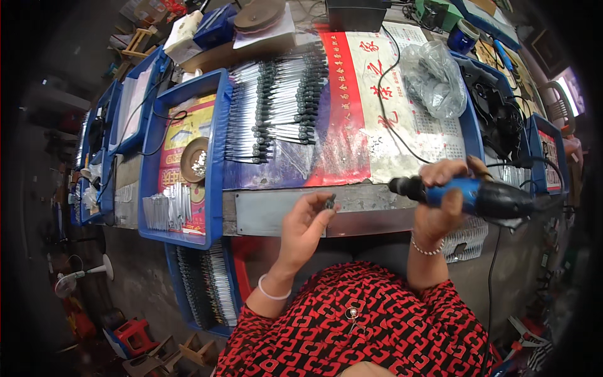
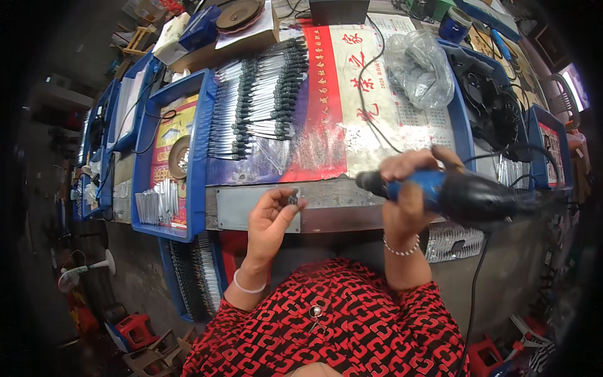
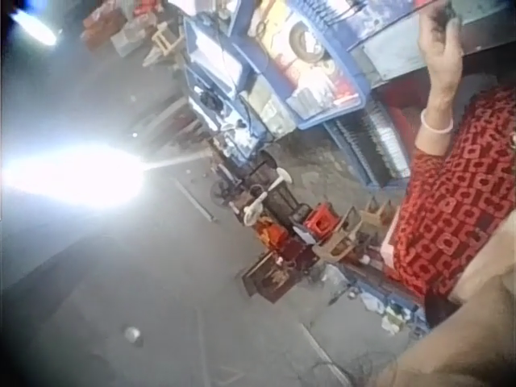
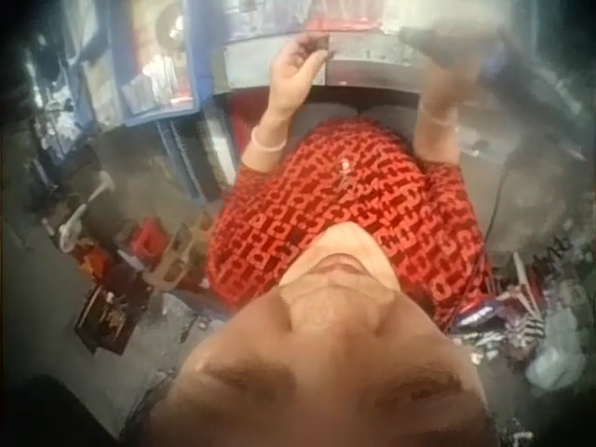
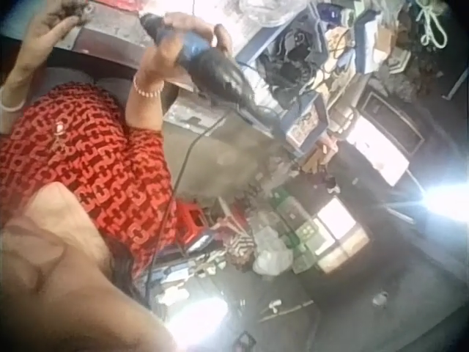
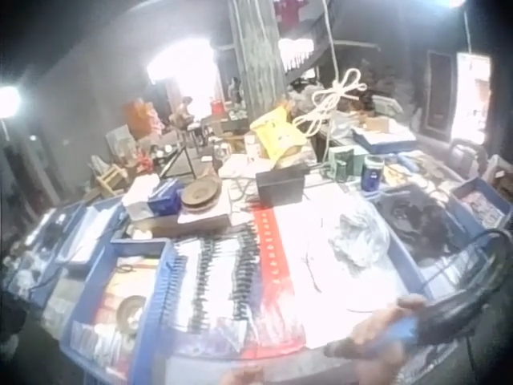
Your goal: The person processes and assembles small metal components at a workbench using an electric screwdriver to drive screws.
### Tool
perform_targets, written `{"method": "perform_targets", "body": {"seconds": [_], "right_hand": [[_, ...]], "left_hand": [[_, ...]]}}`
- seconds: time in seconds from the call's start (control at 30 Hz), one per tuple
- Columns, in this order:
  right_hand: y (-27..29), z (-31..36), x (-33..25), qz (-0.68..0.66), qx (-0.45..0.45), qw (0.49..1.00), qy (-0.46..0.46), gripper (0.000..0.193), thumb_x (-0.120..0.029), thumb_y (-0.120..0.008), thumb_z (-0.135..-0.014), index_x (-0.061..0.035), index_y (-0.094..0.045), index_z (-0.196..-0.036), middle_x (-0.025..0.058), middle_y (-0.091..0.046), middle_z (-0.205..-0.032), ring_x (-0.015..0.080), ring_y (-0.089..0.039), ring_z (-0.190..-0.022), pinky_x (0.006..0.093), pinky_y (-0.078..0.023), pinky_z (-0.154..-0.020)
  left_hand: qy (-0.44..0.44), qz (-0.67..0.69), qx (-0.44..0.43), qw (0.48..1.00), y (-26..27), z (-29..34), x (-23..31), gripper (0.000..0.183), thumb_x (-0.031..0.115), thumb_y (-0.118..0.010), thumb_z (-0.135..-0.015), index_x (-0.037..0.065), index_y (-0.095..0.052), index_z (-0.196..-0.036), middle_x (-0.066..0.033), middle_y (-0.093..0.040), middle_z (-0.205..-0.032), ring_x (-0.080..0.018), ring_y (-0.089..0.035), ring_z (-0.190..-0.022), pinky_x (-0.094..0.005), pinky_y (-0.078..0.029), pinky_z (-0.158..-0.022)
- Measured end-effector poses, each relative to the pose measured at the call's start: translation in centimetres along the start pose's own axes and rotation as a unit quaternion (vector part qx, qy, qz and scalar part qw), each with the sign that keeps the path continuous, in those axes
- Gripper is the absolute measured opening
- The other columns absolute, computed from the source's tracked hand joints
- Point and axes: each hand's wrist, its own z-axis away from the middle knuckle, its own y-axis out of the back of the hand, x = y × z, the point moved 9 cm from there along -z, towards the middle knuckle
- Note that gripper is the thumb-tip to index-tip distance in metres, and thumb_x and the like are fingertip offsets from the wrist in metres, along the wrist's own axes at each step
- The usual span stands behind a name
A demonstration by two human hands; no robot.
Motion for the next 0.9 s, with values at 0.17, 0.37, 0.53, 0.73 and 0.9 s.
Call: {"method": "perform_targets", "body": {"seconds": [0.17,0.37,0.53,0.73,0.9], "right_hand": [[-1.6,0.3,4.6,0.038,-0.01,0.999,-0.008,0.045,-0.005,-0.059,-0.081,-0.0036,-0.038,-0.12,0.0085,-0.051,-0.076,0.0183,-0.053,-0.067,0.0364,-0.048,-0.066],[-2.9,0.7,8.7,0.086,-0.052,0.995,-0.03,0.043,-0.008,-0.061,-0.083,-0.004,-0.039,-0.119,0.0087,-0.052,-0.077,0.0182,-0.054,-0.068,0.0365,-0.048,-0.067],[-2.9,1.2,10.8,0.091,-0.063,0.992,-0.06,0.042,-0.006,-0.063,-0.082,-0.0028,-0.04,-0.118,0.0088,-0.053,-0.077,0.018,-0.055,-0.067,0.0361,-0.049,-0.067],[-2.3,1.1,11.8,0.088,-0.055,0.992,-0.073,0.046,0.0,-0.064,-0.079,-0.003,-0.04,-0.118,0.0098,-0.056,-0.079,0.0166,-0.058,-0.069,0.0308,-0.05,-0.067],[-3.3,1.0,9.1,0.044,-0.041,0.997,-0.055,0.046,-0.008,-0.062,-0.081,-0.0041,-0.037,-0.12,0.0078,-0.053,-0.077,0.0179,-0.054,-0.066,0.0357,-0.048,-0.065]], "left_hand": [[0.158,0.171,-0.024,0.972,-0.4,3.5,-4.4,0.018,0.005,-0.052,-0.093,-0.001,-0.048,-0.109,-0.0122,-0.063,-0.093,-0.0183,-0.064,-0.083,-0.0289,-0.053,-0.072],[0.202,0.263,-0.021,0.943,-0.5,4.4,-6.2,0.014,0.011,-0.052,-0.094,0.002,-0.049,-0.105,-0.0126,-0.063,-0.085,-0.0168,-0.062,-0.07,-0.0248,-0.049,-0.063],[0.195,0.296,0.004,0.935,0.0,3.6,-6.3,0.015,0.012,-0.052,-0.095,0.003,-0.049,-0.106,-0.0123,-0.063,-0.082,-0.0158,-0.06,-0.064,-0.0244,-0.048,-0.06],[0.207,0.307,0.028,0.928,0.0,1.4,-6.5,0.015,0.017,-0.055,-0.093,0.005,-0.053,-0.101,-0.0112,-0.062,-0.077,-0.0153,-0.056,-0.057,-0.0234,-0.045,-0.051],[0.224,0.274,0.07,0.933,0.0,-1.6,-6.6,0.029,0.025,-0.054,-0.094,0.005,-0.053,-0.115,-0.0059,-0.058,-0.071,-0.0103,-0.048,-0.051,-0.0201,-0.037,-0.045]]}}
